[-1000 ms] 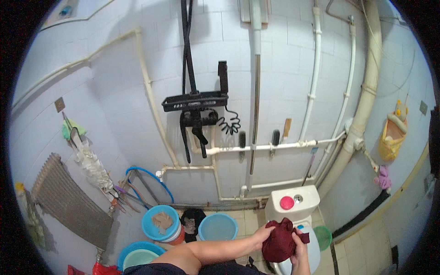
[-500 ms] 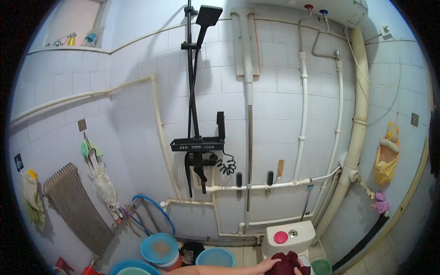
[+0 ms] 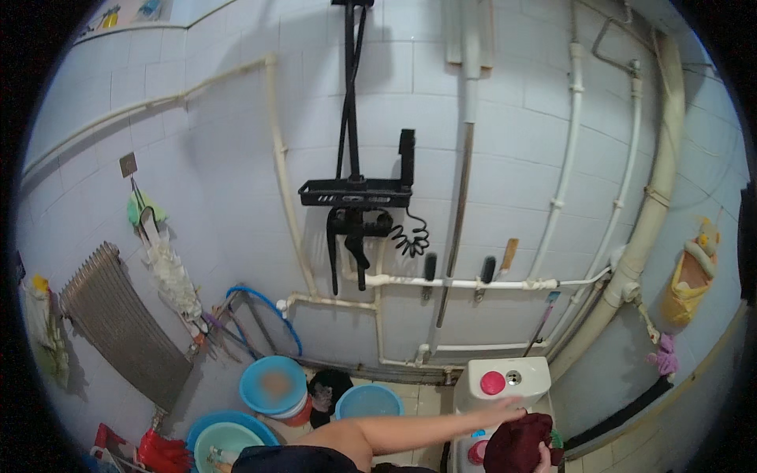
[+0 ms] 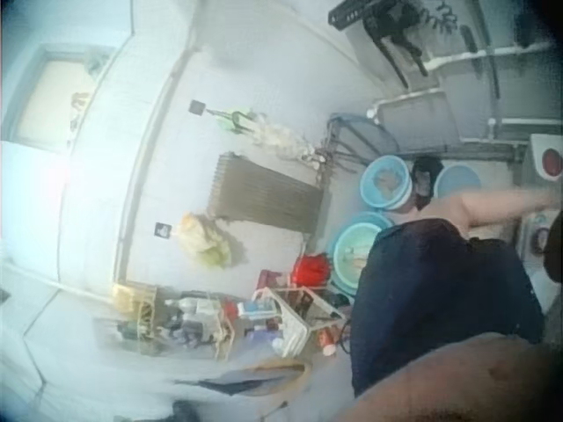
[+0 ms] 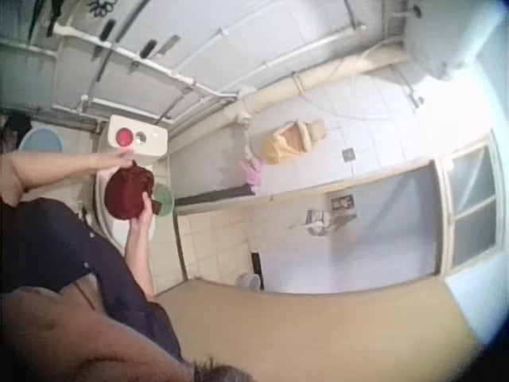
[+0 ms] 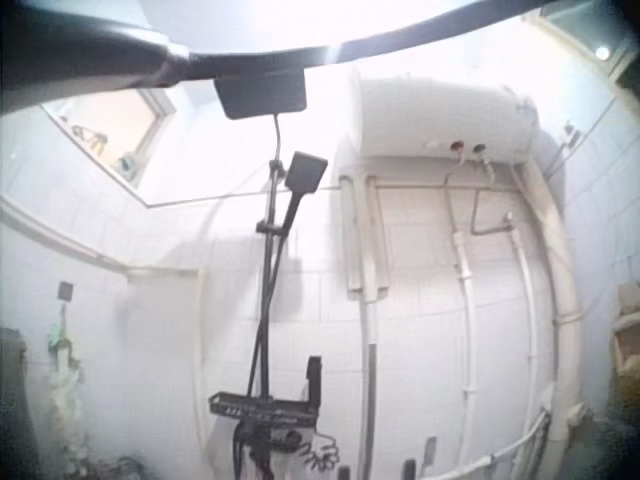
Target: The person washes a maroon garment by hand in a bathroom. They submerge the item in a blue basin of water, scrub it, and rinse it under a shower head. The person also briefly handles a purple cloth and a yellow basin before returning to the maroon garment.
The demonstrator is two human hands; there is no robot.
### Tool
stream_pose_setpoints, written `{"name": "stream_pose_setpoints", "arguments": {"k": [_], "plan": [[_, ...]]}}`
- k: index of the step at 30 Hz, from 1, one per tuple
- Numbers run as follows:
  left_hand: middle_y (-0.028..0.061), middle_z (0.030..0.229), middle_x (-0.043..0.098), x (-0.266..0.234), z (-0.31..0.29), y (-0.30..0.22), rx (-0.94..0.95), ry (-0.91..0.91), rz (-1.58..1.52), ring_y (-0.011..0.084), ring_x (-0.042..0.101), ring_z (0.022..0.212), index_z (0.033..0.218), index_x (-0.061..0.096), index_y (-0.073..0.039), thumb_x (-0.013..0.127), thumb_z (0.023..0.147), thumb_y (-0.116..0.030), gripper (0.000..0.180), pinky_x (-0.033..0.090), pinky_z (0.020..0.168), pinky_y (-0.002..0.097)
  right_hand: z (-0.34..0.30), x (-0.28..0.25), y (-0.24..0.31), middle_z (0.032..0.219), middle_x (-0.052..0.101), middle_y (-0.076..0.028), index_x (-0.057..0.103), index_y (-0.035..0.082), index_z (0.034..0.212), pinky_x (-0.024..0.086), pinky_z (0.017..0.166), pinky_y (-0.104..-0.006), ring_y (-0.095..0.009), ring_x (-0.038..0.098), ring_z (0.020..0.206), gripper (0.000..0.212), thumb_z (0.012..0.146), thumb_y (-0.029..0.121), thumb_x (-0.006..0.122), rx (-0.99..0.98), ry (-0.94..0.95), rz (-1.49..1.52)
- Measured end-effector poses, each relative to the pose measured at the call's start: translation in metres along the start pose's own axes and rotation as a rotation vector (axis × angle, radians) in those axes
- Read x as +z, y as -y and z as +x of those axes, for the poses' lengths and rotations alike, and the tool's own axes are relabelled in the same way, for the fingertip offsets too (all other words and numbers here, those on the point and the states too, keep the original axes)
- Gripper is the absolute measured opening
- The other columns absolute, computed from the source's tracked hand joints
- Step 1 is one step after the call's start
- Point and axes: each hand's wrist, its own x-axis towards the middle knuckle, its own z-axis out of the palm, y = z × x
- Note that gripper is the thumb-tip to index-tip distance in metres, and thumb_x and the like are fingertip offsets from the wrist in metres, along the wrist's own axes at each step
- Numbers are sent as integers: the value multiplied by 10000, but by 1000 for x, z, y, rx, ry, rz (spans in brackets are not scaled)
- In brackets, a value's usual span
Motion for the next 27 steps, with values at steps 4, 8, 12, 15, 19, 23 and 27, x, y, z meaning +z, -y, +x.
{"name": "stream_pose_setpoints", "arguments": {"k": [4, 8, 12, 15, 19, 23, 27], "plan": [[137, 1324, 424, -131, 21, 64, 138, -501, 115, 259, 421, 1204, 1313, 379, -27, 588, 853, -344, 597, 352, 996, 370, 26, 10, -1, 1200, 539, -136, 506, 61, 1203, 440, 933, -460, -310, 523, 1091, 451, 798, 221, 622, 20, -56, 0], [205, 1272, 442, -253, -48, 65, 149, -1031, 392, 355, 400, 1212, 1272, 419, -46, 561, 850, -242, 487, 334, 1007, 406, 37, 21, -5, 1208, 535, -139, 502, 48, 1208, 433, 941, -463, -312, 517, 1100, 477, 785, 222, 637, 17, -77, -44], [127, 1434, 277, -334, -102, 25, 235, -1199, 1180, 272, 264, 1325, 1347, 354, -84, 546, 845, -203, 550, 237, 1069, 430, 47, 29, -12, 1216, 528, -138, 498, 58, 1215, 427, 946, -466, -310, 510, 1109, 487, 782, 231, 640, 34, -84, -50], [50, 1464, 243, -359, -110, -40, 74, -962, 1779, 203, 215, 1352, 1371, 327, -114, 485, 884, -246, 529, 194, 1090, 410, 51, 38, -13, 1218, 527, -138, 498, 60, 1216, 426, 948, -466, -309, 509, 1111, 488, 782, 233, 641, 35, -100, -49], [-13, 1484, 201, -412, -98, -64, -4, -769, 2205, 139, 157, 1368, 1392, 301, -143, 421, 915, -340, 530, 126, 1110, 378, 53, 46, -14, 1220, 525, -138, 497, 62, 1217, 425, 949, -466, -308, 507, 1113, 490, 782, 235, 641, 24, -112, -43], [-47, 1496, 154, -429, -93, -61, 5, -692, 2396, 104, 83, 1380, 1418, 253, -164, 364, 934, -369, 537, 64, 1124, 353, 52, 44, -15, 1222, 523, -137, 496, 65, 1218, 423, 951, -467, -308, 506, 1115, 492, 781, 238, 642, 13, -147, -33], [-80, 1506, 82, -435, -91, -59, -60, -611, 2406, 108, 38, 1384, 1443, 159, -205, 328, 957, -351, 534, 41, 1123, 367, 50, 45, -15, 1225, 522, -137, 496, 67, 1220, 422, 953, -467, -307, 504, 1117, 494, 781, 241, 643, 2, -166, -21]]}}
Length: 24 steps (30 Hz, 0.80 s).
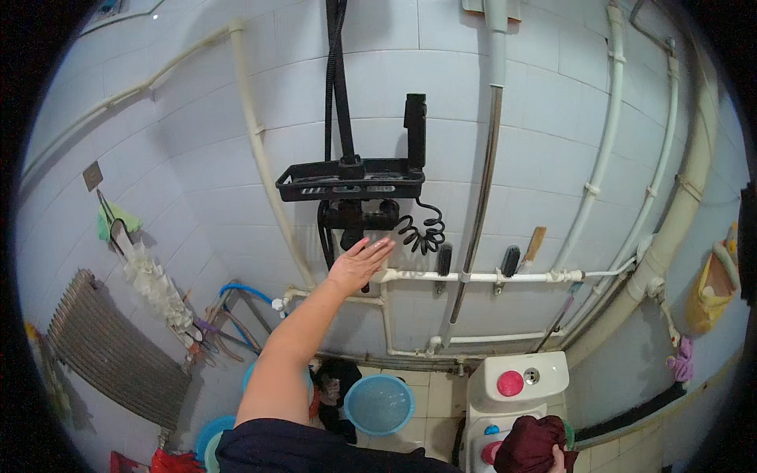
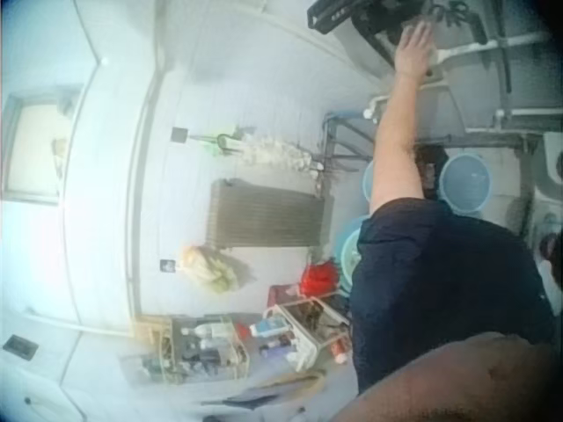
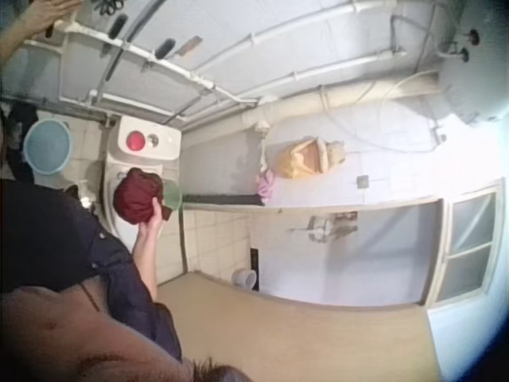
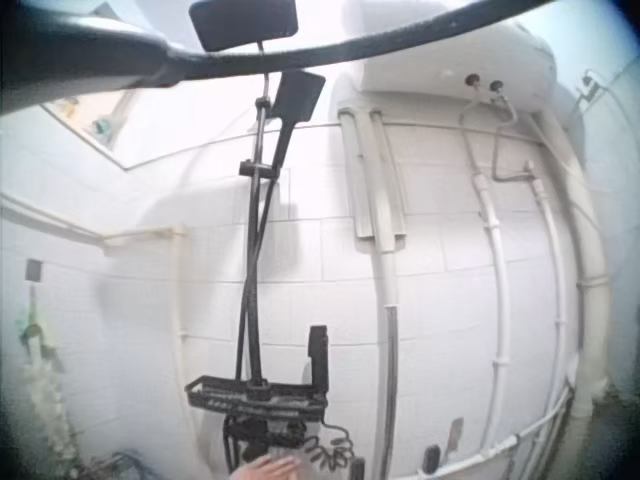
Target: The person washes a maroon garment by hand in a bathroom. They submerge the item in a blue basin of water, scrub it, and rinse it under a shower head. The person also briefly handles a purple cloth and a yellow basin before returning to the maroon garment.
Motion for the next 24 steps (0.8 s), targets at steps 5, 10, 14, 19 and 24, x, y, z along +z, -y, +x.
{"name": "stream_pose_setpoints", "arguments": {"k": [5, 10, 14, 19, 24], "plan": [[-69, 1505, 89, 1, -1, -1, -19, -30, 25, 103, 48, 1382, 1443, 156, -212, 339, 954, -371, 546, 66, 1123, 375, -5, -1, 1, 1227, 519, -137, 495, 70, 1221, 420, 955, -467, -306, 502, 1120, 497, 780, 244, 644, -9, -6, 18], [-37, 1469, 235, -20, -4, 7, 19, -61, -341, 104, 157, 1365, 1385, 324, -172, 411, 924, -343, 499, 101, 1118, 383, -6, -8, -1, 1247, 503, -137, 480, 80, 1239, 410, 963, -472, -311, 491, 1132, 519, 781, 264, 640, -44, -54, 15], [43, 1322, 412, -28, -8, 9, -150, -315, -574, 195, 338, 1255, 1203, 478, -120, 578, 835, -249, 402, 200, 1073, 425, -7, -12, -2, 1259, 491, -144, 466, 78, 1255, 407, 964, -479, -322, 481, 1142, 537, 783, 271, 635, -37, -104, 6], [167, 1100, 475, -25, 4, 29, -877, -812, -958, 344, 429, 1057, 1102, 455, -8, 694, 747, -214, 475, 327, 932, 424, -9, -6, -7, 1266, 485, -154, 461, 73, 1260, 403, 966, -485, -327, 476, 1149, 536, 789, 264, 629, -86, -85, 19], [182, 1128, 469, -30, 16, 50, -1003, -439, -926, 340, 419, 1087, 1158, 443, 16, 679, 767, -356, 589, 336, 928, 395, -17, 7, -5, 1264, 485, -156, 456, 68, 1263, 404, 965, -485, -327, 477, 1147, 537, 791, 258, 627, -91, -116, 3]]}}
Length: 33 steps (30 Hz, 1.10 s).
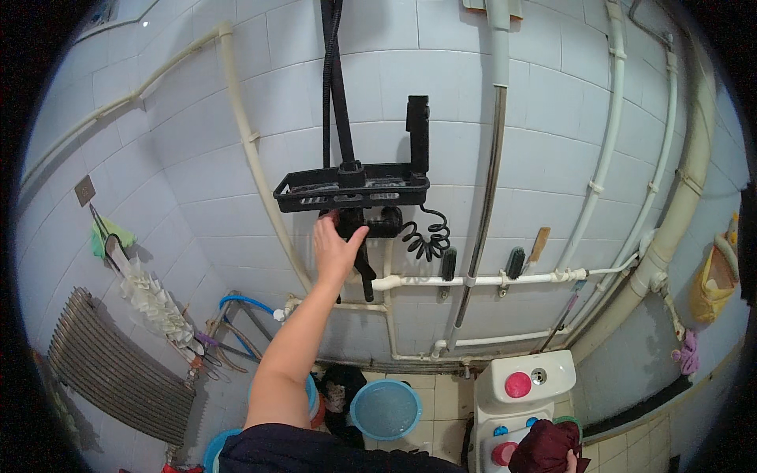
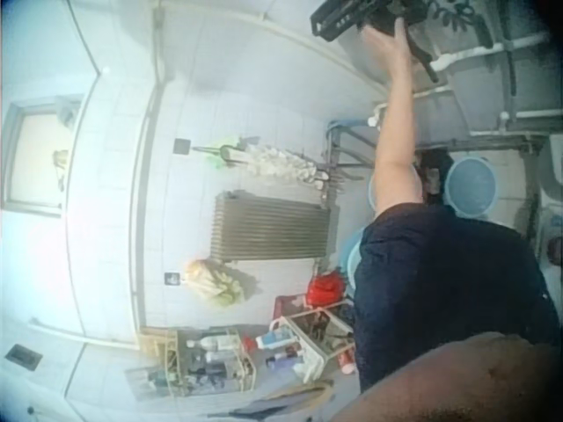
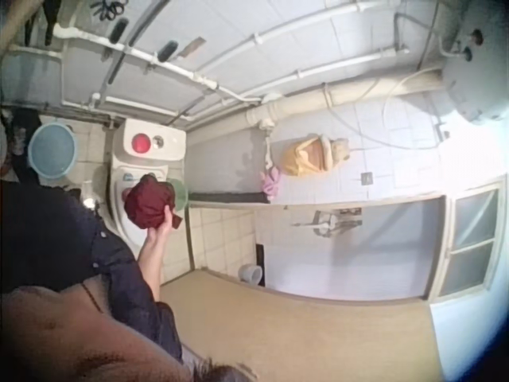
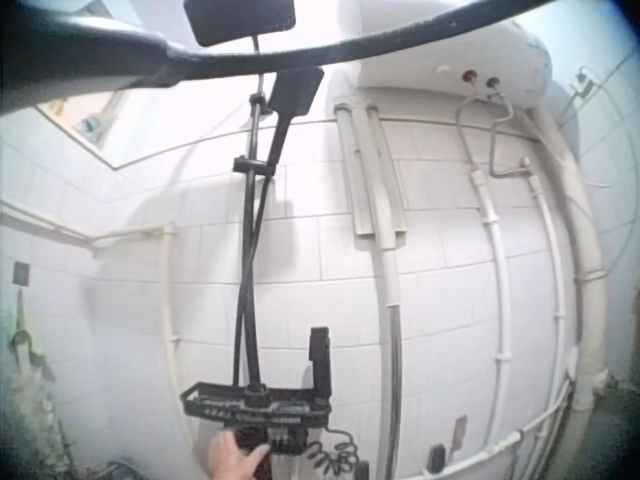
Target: The person washes a maroon garment by hand in a bathroom. They submerge the item in a blue basin of water, scrub it, and rinse it under a shower head. The person also briefly handles a purple cloth and a yellow basin before returning to the maroon garment.
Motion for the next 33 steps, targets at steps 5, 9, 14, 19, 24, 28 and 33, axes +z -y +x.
{"name": "stream_pose_setpoints", "arguments": {"k": [5, 9, 14, 19, 24, 28, 33], "plan": [[196, 813, 623, -8, 14, -12, 91, 63, 292, 360, 590, 757, 985, 531, 29, 634, 757, -478, 566, 440, 776, 426, -2, -1, 0, 1264, 486, -156, 454, 64, 1264, 405, 965, -483, -327, 477, 1148, 542, 789, 258, 628, 12, -3, -10], [209, 691, 625, -9, 18, -16, -12, 70, 285, 397, 606, 659, 825, 563, 12, 589, 778, -468, 483, 480, 644, 473, -5, -1, 2, 1264, 486, -156, 452, 62, 1265, 406, 965, -481, -327, 477, 1148, 546, 788, 258, 630, 17, -1, -17], [235, 742, 628, -3, 20, -13, -63, 76, 237, 403, 620, 736, 864, 571, 26, 560, 792, -428, 460, 483, 693, 478, -13, -7, 7, 1264, 487, -156, 449, 58, 1266, 406, 965, -479, -327, 477, 1148, 551, 786, 259, 631, -2, -8, -3], [253, 891, 629, 4, 18, -50, -231, 228, 286, 417, 601, 881, 972, 568, 14, 518, 812, -474, 517, 461, 796, 474, -6, -33, 7, 1212, 521, -145, 444, 38, 1260, 421, 952, -426, -291, 513, 1105, 518, 788, 154, 623, -1, 67, 215], [116, 935, 596, 11, -34, 7, -54, -44, -323, 230, 551, 837, 1201, 454, 9, 525, 907, -231, 386, 439, 777, 334, 3, -54, 8, 1110, 569, -133, 503, 46, 1183, 455, 897, -406, -272, 559, 1014, 399, 796, 91, 588, -166, 34, 273], [70, 1093, 556, 67, -148, 25, 63, -42, -488, 157, 513, 986, 1219, 454, -18, 496, 916, -128, 325, 411, 863, 281, -19, -81, 39, 1084, 576, -132, 515, 26, 1122, 454, 901, -396, -277, 565, 996, 352, 785, 85, 599, -207, -80, 342], [55, 1110, 547, 52, -317, -160, -288, 1239, -915, 162, 529, 1017, 1145, 524, -58, 551, 891, -159, 275, 454, 835, 292, -28, -152, 62, 1151, 544, -136, 441, 27, 1205, 445, 919, -428, -281, 539, 1056, 450, 786, 92, 595, -243, -42, 383]]}}
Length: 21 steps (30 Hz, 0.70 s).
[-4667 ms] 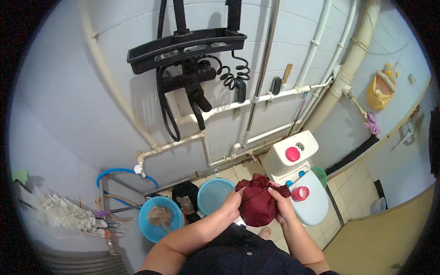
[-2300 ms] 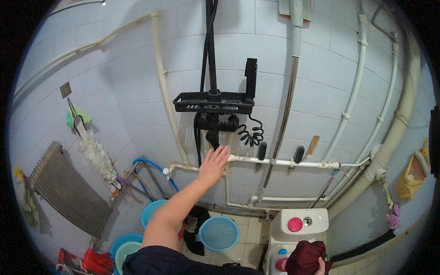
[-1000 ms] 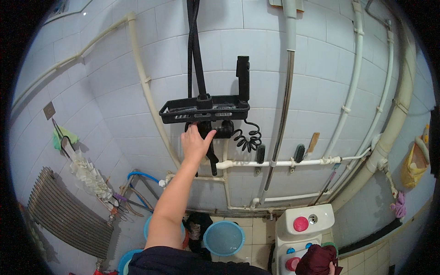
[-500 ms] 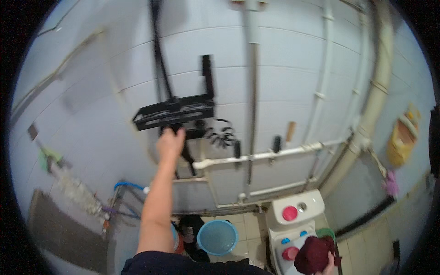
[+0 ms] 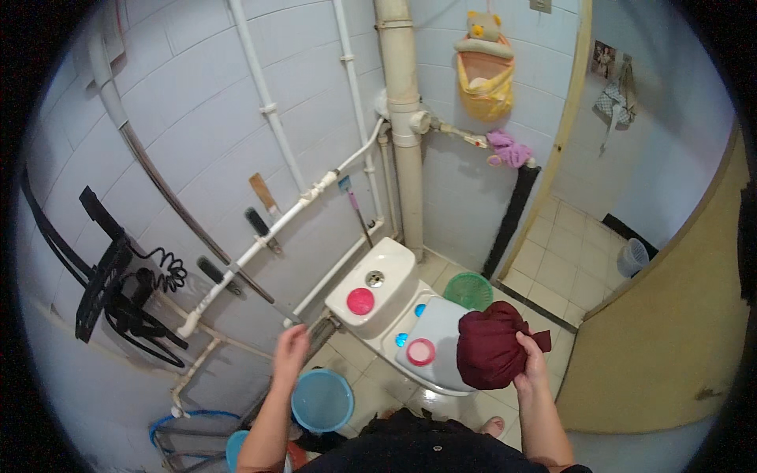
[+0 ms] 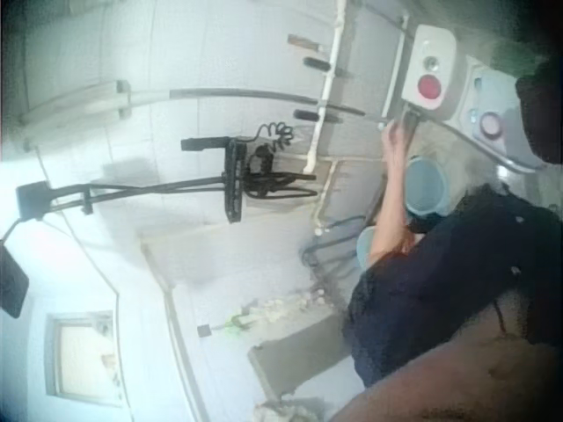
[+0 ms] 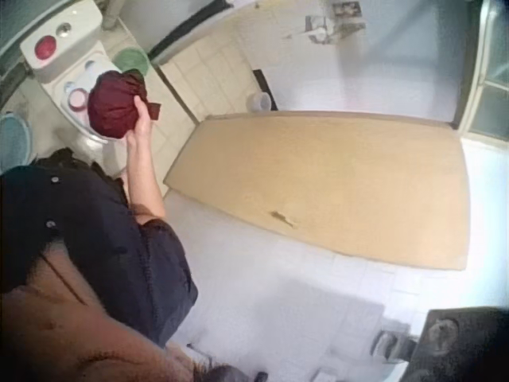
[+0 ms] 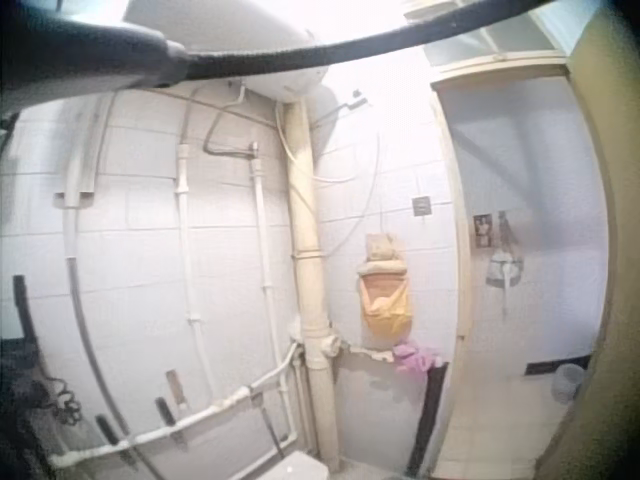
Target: The person washes a maroon garment by hand in a bathroom. They submerge the item in a blue basin of water, scrub it, and rinse it under a shower head. The person also briefly handles a purple cloth and a yellow basin before returning to the maroon garment.
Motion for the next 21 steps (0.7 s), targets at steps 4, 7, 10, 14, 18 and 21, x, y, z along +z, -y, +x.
{"name": "stream_pose_setpoints", "arguments": {"k": [4, 7, 10, 14, 18, 21], "plan": [[93, 1423, 248, 207, -36, -38, -306, 730, -329, 230, 299, 1295, 1420, 178, -142, 552, 889, -307, 670, 347, 1002, 440, -11, -32, 50, 1185, 530, -128, 453, 42, 1196, 415, 958, -424, -277, 518, 1096, 429, 798, 131, 585, 78, 120, 17], [109, 1377, 341, 356, -82, -73, -361, 880, -685, 222, 382, 1242, 1393, 254, -131, 518, 908, -330, 586, 371, 998, 387, -17, -65, 85, 1119, 547, -99, 456, 44, 1176, 436, 910, -387, -246, 542, 1023, 405, 796, 112, 580, 38, 58, -70], [105, 1220, 507, 461, -82, -62, -730, 1230, -1108, 205, 504, 1107, 1270, 432, -104, 462, 938, -276, 376, 417, 948, 362, -29, -109, 131, 1044, 546, -70, 532, 54, 1034, 424, 867, -335, -203, 531, 972, 337, 732, 89, 680, -257, 147, -487], [47, 910, 592, 566, -122, -95, -104, 1130, -622, 149, 576, 803, 988, 552, -63, 439, 934, -185, 174, 494, 731, 300, -34, -149, 195, 970, 569, -104, 564, 61, 910, 431, 831, -334, -233, 545, 921, 331, 660, 140, 765, -876, 224, -1046], [58, 930, 595, 634, -166, -114, -710, 1101, -953, 196, 598, 785, 968, 557, -92, 457, 910, -185, 149, 513, 711, 314, -5, -205, 254, 859, 591, -52, 562, 34, 897, 466, 711, -313, -175, 563, 775, 256, 732, 149, 720, -471, -217, -605], [88, 969, 593, 668, -186, -145, -745, 787, -696, 213, 604, 851, 1026, 525, -73, 447, 905, -187, 184, 507, 770, 356, 24, -246, 301, 822, 594, -45, 560, 41, 912, 475, 683, -305, -168, 574, 734, 180, 800, 155, 643, -316, -225, -250]]}}
